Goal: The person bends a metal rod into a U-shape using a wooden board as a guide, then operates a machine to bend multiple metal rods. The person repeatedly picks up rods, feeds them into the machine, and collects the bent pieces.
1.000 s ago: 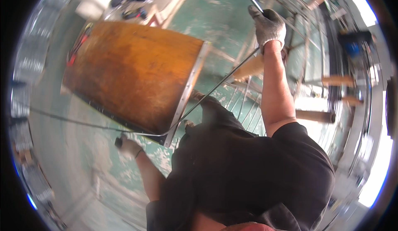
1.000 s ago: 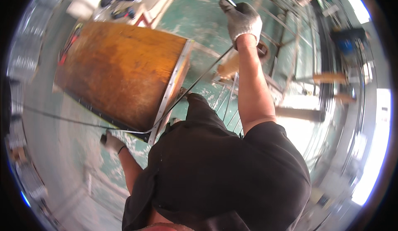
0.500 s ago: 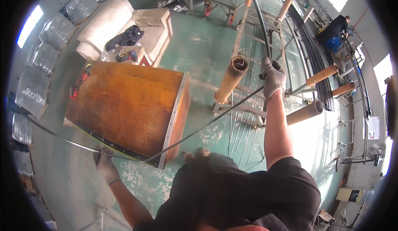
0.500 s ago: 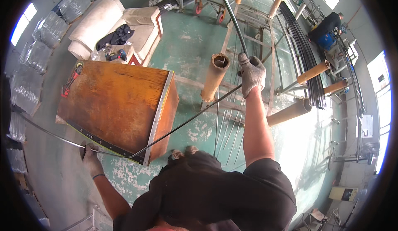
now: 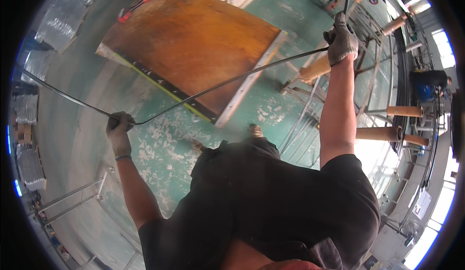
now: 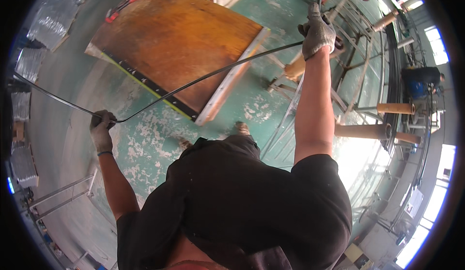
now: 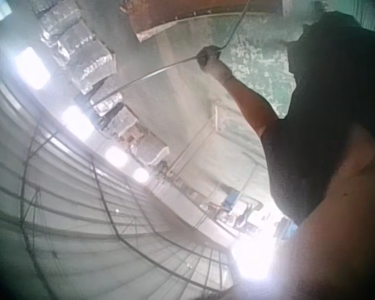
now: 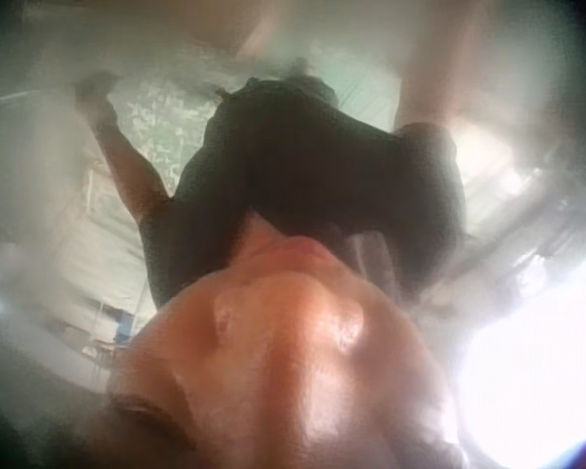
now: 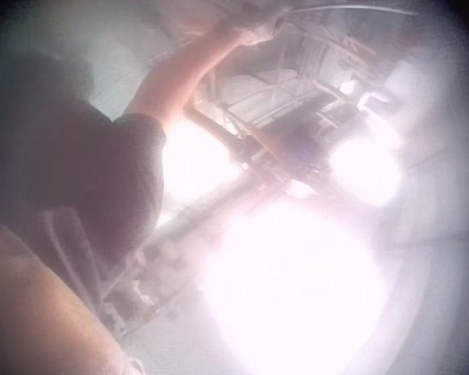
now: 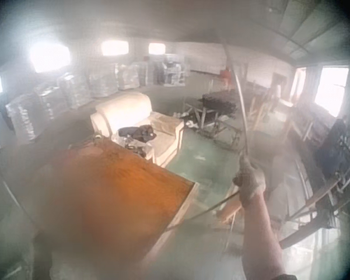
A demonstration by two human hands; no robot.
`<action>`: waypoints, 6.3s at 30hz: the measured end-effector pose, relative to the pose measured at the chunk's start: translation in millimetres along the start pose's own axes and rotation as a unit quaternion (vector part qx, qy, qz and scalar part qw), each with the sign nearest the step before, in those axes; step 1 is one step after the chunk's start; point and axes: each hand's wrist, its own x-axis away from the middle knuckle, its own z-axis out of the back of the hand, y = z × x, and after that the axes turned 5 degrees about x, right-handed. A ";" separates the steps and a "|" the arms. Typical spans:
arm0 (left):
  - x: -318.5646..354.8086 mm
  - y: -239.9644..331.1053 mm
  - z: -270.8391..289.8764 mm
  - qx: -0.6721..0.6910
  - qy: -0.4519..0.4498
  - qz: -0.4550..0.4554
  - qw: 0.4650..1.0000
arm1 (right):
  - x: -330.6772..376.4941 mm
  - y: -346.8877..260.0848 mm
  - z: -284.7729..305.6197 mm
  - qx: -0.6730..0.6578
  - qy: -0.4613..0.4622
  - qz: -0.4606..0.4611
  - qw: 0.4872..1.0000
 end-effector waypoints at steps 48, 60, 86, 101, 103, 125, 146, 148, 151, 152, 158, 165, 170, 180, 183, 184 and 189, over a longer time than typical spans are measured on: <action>-726.6 -94.0 442.0 -0.004 0.258 0.105 0.960 | -72.3 207.8 -1169.8 0.306 -0.333 0.078 0.888; -871.8 -162.1 355.1 -0.085 0.250 0.234 0.936 | -206.2 368.7 -1267.2 0.506 -0.317 0.143 0.789; -915.4 -229.3 275.2 -0.134 0.169 0.296 0.931 | -296.9 457.8 -1278.8 0.515 -0.350 0.095 0.777; -915.3 -234.8 266.0 -0.123 0.181 0.281 0.935 | -303.3 453.1 -1281.8 0.675 -0.255 0.253 0.644; -915.6 -239.4 270.4 -0.122 0.168 0.281 0.937 | -305.2 456.5 -1281.6 0.685 -0.277 0.257 0.623; -922.2 -251.8 281.8 -0.106 0.166 0.302 0.933 | -287.3 452.6 -1275.0 0.581 -0.299 0.220 0.724; -920.4 -246.1 278.4 -0.124 0.154 0.298 0.934 | -289.6 455.2 -1273.3 0.618 -0.274 0.243 0.696; -920.2 -246.5 278.8 -0.136 0.153 0.295 0.933 | -290.3 454.8 -1276.0 0.629 -0.270 0.248 0.685; -921.7 -247.9 278.0 -0.150 0.155 0.294 0.931 | -293.5 455.3 -1274.2 0.627 -0.282 0.233 0.688; -921.4 -249.6 277.7 -0.145 0.162 0.294 0.931 | -291.3 455.4 -1275.9 0.637 -0.272 0.239 0.681; -921.0 -250.4 272.2 -0.147 0.174 0.281 0.932 | -293.8 449.3 -1279.7 0.707 -0.275 0.282 0.587; -921.2 -236.0 259.2 -0.134 0.156 0.275 0.939 | -330.2 478.0 -1281.7 0.680 -0.238 0.251 0.646; -920.0 -231.5 254.4 -0.136 0.153 0.257 0.945 | -350.9 487.3 -1282.7 0.669 -0.227 0.242 0.665; -919.9 -231.1 255.5 -0.155 0.129 0.243 0.949 | -359.7 490.5 -1282.2 0.689 -0.231 0.227 0.648; -917.7 -233.3 254.5 -0.138 0.143 0.253 0.947 | -350.9 488.0 -1286.6 0.688 -0.238 0.242 0.642; -918.5 -234.1 253.4 -0.130 0.152 0.258 0.945 | -350.4 487.5 -1286.3 0.689 -0.233 0.246 0.640; -923.6 -254.1 260.6 -0.124 0.160 0.251 0.947 | -357.4 486.1 -1284.5 0.693 -0.234 0.239 0.639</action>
